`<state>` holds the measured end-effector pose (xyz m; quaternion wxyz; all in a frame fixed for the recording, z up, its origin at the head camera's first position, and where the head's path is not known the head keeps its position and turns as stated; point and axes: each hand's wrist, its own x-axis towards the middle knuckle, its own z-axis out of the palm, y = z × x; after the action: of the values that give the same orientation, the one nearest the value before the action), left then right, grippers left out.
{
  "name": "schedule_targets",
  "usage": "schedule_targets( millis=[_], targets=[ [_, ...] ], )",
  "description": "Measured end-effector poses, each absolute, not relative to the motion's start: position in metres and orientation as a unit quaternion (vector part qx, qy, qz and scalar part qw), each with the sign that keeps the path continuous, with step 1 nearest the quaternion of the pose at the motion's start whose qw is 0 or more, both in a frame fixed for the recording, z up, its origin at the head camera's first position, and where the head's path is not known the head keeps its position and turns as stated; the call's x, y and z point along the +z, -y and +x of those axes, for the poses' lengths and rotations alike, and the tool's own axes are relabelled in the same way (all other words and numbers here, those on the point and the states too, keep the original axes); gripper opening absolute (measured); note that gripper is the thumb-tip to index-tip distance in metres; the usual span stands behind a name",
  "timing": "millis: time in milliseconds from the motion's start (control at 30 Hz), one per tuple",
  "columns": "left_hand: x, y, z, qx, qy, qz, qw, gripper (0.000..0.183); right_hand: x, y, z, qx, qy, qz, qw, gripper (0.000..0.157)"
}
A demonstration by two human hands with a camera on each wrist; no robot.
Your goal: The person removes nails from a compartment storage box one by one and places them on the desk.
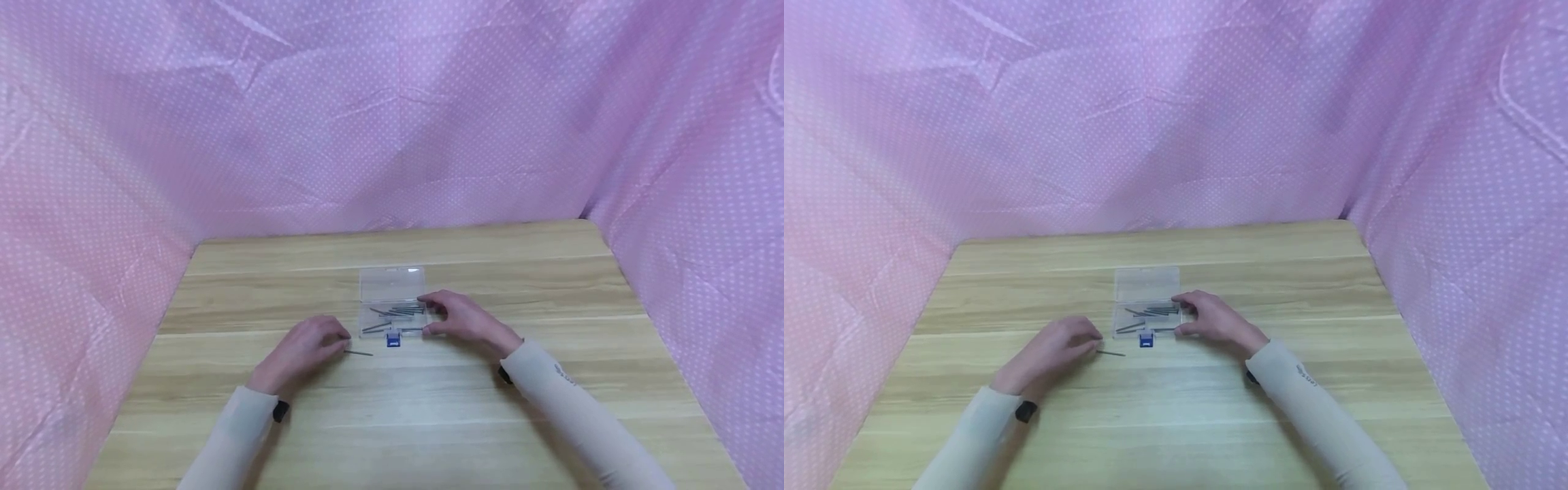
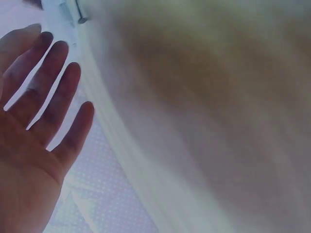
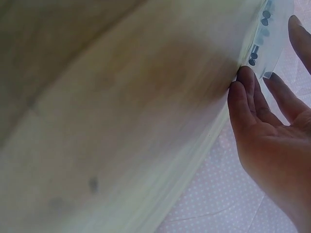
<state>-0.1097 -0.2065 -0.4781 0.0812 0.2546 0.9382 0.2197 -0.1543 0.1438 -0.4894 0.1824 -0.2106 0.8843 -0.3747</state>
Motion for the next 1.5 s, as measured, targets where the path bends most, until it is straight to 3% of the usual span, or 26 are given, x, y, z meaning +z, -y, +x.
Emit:
schedule_targets(
  millis=[367,633,1500],
  targets=[
    [-0.462,0.181,-0.131,0.209,-0.931,0.299,0.004,0.02,-0.49,-0.143,-0.156,-0.374,-0.884,-0.213,0.183,0.073],
    [-0.468,0.164,-0.152,0.204,-0.918,0.337,-0.042,0.016,-0.487,-0.143,-0.156,-0.368,-0.887,-0.211,0.184,0.073],
    [-0.489,0.148,-0.181,0.155,-0.92,0.36,-0.006,0.01,-0.49,-0.143,-0.155,-0.371,-0.884,-0.213,0.188,0.072]
  ],
)
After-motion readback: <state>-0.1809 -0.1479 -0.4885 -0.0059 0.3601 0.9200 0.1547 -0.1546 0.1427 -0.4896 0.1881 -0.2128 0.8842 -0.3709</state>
